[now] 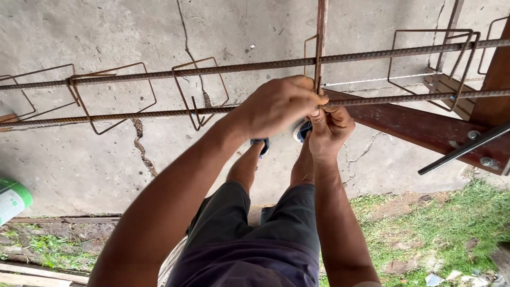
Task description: The person ties steel rebar rods together using wire and a manual twisting tool. They wrap the wire around the intersection of the rods and twist it tight to secure the structure.
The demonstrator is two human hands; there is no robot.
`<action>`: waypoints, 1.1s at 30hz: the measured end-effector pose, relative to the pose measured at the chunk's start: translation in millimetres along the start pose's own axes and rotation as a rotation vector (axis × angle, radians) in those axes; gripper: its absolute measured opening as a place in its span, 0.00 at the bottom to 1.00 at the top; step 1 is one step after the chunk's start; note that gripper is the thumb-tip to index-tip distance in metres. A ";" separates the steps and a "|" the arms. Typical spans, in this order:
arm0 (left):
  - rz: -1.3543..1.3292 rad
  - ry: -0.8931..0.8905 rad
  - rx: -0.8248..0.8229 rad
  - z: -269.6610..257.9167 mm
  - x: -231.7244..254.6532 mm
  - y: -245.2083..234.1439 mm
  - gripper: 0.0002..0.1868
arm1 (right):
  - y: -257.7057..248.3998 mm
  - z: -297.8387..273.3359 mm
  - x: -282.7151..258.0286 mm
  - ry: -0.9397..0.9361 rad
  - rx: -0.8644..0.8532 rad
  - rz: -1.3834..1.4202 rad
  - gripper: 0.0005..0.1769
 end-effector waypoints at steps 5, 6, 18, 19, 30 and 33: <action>-0.173 -0.086 0.069 15.2 -4.8 -0.3 0.15 | 12.8 1.9 -16.6 0.045 0.028 0.026 0.10; -0.173 -0.087 0.072 18.1 -16.6 7.5 0.15 | 9.1 1.5 -13.5 0.046 0.025 0.027 0.10; 0.162 0.106 0.114 -5.5 -12.6 5.1 0.31 | -21.4 -3.5 21.0 0.055 0.004 0.036 0.10; 0.179 0.147 0.162 -7.0 -13.4 5.4 0.27 | -21.0 -2.6 19.7 0.068 -0.001 0.030 0.10; 0.210 -0.105 -0.152 23.1 -30.2 -1.6 0.21 | -18.8 1.0 16.2 0.036 -0.019 0.014 0.11; 0.335 -0.006 -0.138 17.5 -30.2 2.8 0.20 | -16.1 3.1 13.1 0.056 -0.028 0.065 0.10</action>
Point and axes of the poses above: each hand's wrist, its own z-axis towards the middle knuckle, its own y-axis out of the palm, x = y × z, the point moved 3 cm from there along z, towards the middle knuckle, and after that the axes turned 11 degrees about x, right-handed, at the moved point
